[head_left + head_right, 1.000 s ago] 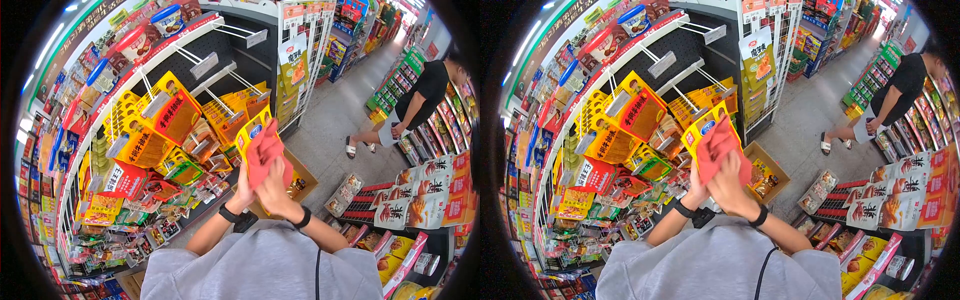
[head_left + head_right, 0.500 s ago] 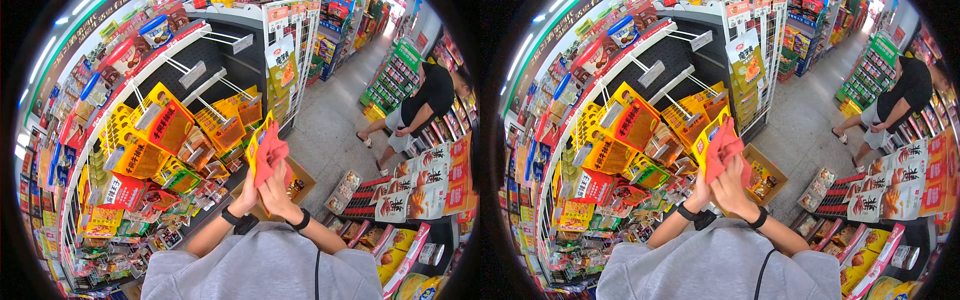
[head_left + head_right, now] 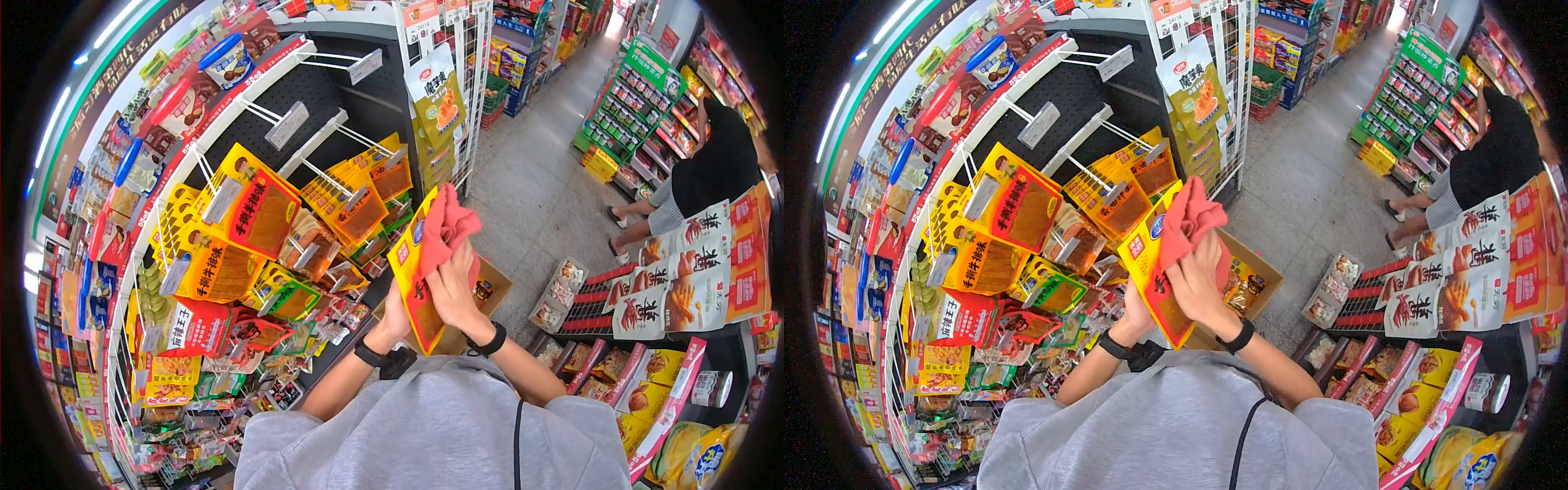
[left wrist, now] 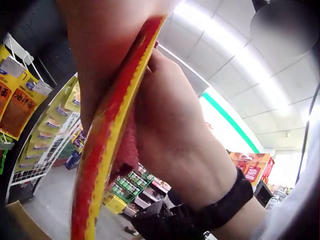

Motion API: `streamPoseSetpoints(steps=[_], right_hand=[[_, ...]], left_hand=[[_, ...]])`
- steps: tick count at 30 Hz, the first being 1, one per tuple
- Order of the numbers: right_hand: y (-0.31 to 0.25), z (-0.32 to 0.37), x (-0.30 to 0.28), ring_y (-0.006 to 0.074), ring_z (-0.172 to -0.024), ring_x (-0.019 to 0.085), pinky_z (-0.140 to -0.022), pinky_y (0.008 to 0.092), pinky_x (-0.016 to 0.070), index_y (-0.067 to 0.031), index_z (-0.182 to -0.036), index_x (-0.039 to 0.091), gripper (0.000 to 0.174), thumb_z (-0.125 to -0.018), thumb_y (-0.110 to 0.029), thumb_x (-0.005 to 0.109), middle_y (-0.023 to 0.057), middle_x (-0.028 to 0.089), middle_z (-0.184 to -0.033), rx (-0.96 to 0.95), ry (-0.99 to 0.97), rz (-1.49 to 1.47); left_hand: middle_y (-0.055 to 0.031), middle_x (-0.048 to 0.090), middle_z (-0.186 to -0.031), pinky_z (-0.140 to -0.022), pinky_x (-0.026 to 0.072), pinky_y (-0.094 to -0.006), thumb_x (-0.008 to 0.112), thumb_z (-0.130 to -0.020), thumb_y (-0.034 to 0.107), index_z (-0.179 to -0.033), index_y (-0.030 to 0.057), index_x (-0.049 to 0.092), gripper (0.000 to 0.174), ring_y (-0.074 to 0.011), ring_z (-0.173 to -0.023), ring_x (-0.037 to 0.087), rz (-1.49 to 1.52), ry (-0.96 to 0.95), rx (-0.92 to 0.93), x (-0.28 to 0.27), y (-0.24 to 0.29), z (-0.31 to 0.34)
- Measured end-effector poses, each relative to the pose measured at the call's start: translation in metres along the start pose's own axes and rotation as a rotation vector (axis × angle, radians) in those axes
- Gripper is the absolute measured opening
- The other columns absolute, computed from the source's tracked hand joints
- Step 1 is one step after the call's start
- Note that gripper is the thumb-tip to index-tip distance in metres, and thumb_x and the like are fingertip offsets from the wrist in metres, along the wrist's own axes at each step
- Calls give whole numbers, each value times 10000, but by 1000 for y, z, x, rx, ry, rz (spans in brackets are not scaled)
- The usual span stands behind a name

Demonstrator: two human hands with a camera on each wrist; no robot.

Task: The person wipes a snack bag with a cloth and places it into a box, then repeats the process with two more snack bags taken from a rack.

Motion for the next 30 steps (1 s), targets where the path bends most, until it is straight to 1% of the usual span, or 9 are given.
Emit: streamPoseSetpoints(steps=[2,5,17,20,21,23,25,28,30], right_hand=[[2,4,5,517,-1405,184,-1161,582,128,-80,-1489,392,579,-981,-353,448,307,196,-1554,16,-14,-57],[0,6,5,526,-1405,174,-1161,589,125,-72,-1481,398,574,-981,-350,442,322,195,-1545,18,-39,-85],[-5,13,5,535,-1388,192,-1149,619,127,-62,-1454,444,578,-952,-346,454,336,284,-1469,-11,21,-54],[-14,23,17,537,-1381,202,-1144,633,126,-67,-1447,467,575,-942,-342,460,337,309,-1452,-79,-12,-48],[-24,21,15,538,-1377,208,-1143,636,126,-65,-1443,473,575,-939,-342,463,337,315,-1446,-112,-30,-53],[-29,13,14,542,-1382,211,-1146,628,132,-46,-1437,464,565,-958,-345,455,343,304,-1460,-197,-49,-53],[-22,-4,5,539,-1394,199,-1150,616,136,-32,-1436,449,552,-980,-342,443,350,286,-1476,-151,-32,-50],[-3,-20,-7,525,-1419,169,-1157,595,138,-22,-1434,428,518,-1013,-324,425,347,245,-1513,-28,-25,-110],[15,-17,-4,519,-1422,166,-1158,593,134,-20,-1428,433,507,-1015,-313,419,333,245,-1520,45,-34,-174]], left_hand=[[-114,403,-1553,-1189,301,-427,267,-1057,482,-1528,63,346,636,-267,-1413,407,-15,76,-43,-2,1,1],[-102,362,-1574,-1191,273,-380,259,-1072,464,-1550,39,288,640,-234,-1431,366,56,45,-60,-5,-6,0],[-109,337,-1587,-1201,272,-398,260,-1069,480,-1562,47,264,656,-250,-1453,338,24,-47,-106,-1,-6,0],[-133,367,-1574,-1195,296,-432,281,-1047,576,-1558,99,296,699,-309,-1448,352,33,148,-171,-29,-45,-3],[-140,251,-1632,-1235,175,-448,250,-1022,624,-1580,131,259,744,-321,-1508,233,777,256,-344,-92,-107,-25],[-122,279,-1617,-1221,219,-423,257,-1046,552,-1576,88,247,704,-280,-1484,278,285,150,-217,-63,-72,-15],[-104,308,-1602,-1206,262,-398,263,-1071,480,-1572,44,235,665,-239,-1461,323,-201,38,-100,-13,-33,2],[-106,336,-1589,-1205,271,-418,295,-1051,523,-1561,71,273,681,-241,-1457,339,-141,56,-211,9,-22,2],[-109,342,-1585,-1202,278,-425,306,-1058,501,-1562,72,272,663,-245,-1453,344,-125,-27,-184,-4,-29,2]])
Point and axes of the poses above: each hand's wrist, its own z-axis away from the middle knuckle, its own x-axis out of the palm, y = z × x, the point moved 8 cm from there along -z, towards the middle knuckle
